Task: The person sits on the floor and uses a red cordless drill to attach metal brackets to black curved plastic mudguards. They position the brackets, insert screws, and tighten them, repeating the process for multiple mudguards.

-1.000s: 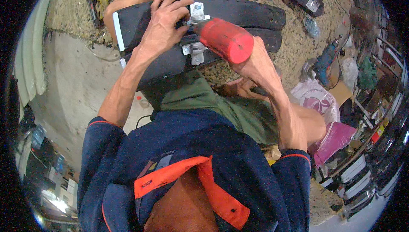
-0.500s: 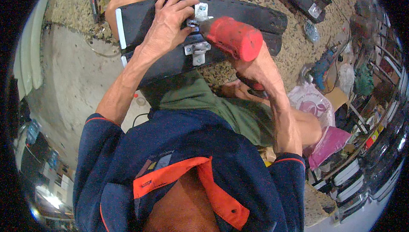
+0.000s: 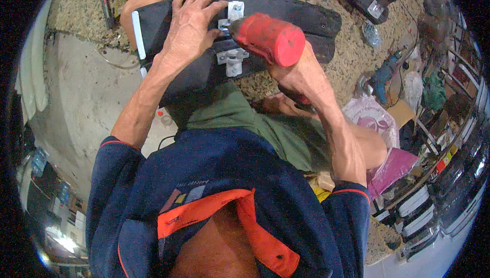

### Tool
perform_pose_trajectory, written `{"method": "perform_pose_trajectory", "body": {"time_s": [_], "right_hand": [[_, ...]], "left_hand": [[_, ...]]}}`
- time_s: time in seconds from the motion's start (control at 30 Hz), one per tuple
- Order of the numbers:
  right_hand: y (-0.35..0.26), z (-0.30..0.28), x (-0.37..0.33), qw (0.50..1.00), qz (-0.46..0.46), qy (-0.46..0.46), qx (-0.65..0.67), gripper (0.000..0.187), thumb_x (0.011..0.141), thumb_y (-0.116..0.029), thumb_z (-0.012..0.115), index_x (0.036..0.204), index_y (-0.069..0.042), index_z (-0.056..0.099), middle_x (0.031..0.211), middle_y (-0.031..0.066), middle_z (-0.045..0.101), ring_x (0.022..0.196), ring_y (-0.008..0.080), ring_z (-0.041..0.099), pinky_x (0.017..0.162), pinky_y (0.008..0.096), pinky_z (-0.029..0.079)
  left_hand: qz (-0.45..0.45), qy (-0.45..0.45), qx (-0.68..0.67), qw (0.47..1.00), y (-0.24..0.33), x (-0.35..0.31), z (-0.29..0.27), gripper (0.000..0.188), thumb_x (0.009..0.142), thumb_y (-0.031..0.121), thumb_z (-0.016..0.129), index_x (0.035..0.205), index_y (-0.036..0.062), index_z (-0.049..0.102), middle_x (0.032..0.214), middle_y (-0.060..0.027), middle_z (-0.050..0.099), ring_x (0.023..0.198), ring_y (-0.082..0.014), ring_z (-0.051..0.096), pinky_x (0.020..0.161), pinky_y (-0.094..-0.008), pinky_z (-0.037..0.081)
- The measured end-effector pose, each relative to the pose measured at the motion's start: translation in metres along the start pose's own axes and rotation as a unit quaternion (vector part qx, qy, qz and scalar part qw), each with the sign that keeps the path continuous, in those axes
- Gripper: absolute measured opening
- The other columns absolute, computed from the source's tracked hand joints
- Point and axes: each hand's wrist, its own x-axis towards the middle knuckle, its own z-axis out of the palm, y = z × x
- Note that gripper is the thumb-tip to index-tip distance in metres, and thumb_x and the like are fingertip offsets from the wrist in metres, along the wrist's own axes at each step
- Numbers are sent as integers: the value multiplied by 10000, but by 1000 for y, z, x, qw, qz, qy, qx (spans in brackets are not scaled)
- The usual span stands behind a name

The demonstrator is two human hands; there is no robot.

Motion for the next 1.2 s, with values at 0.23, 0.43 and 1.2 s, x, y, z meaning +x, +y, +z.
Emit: {"method": "perform_pose_trajectory", "body": {"time_s": [0.23, 0.43, 1.2], "right_hand": [[9, 8, 4, 999, -19, 1, -48, 394, 812, -30, 721, 1206, -42, 708, 1204, 208, 740, 1159, 425, 689, 986, 475, 575], [18, -7, -10, 999, -12, 13, -29, 403, 811, -42, 776, 1210, -50, 724, 1220, 193, 746, 1169, 397, 702, 982, 422, 589], [24, -40, 17, 997, 32, 22, 61, 574, 820, 23, 732, 1377, -110, 693, 1345, 170, 721, 1263, 377, 680, 1095, 446, 532]], "left_hand": [[-3, 10, -1, 1000, -1, 3, 1, 671, 688, 107, 936, 1325, 136, 725, 1496, -80, 610, 1440, -309, 525, 1230, -543, 323], [10, 24, -1, 1000, 5, 3, 2, 600, 722, 124, 917, 1296, 170, 749, 1457, -84, 616, 1414, -314, 531, 1220, -563, 321], [-8, 5, 25, 1000, 12, 6, 0, 593, 744, 184, 917, 1313, 242, 761, 1434, -47, 612, 1378, -303, 543, 1182, -549, 342]]}}
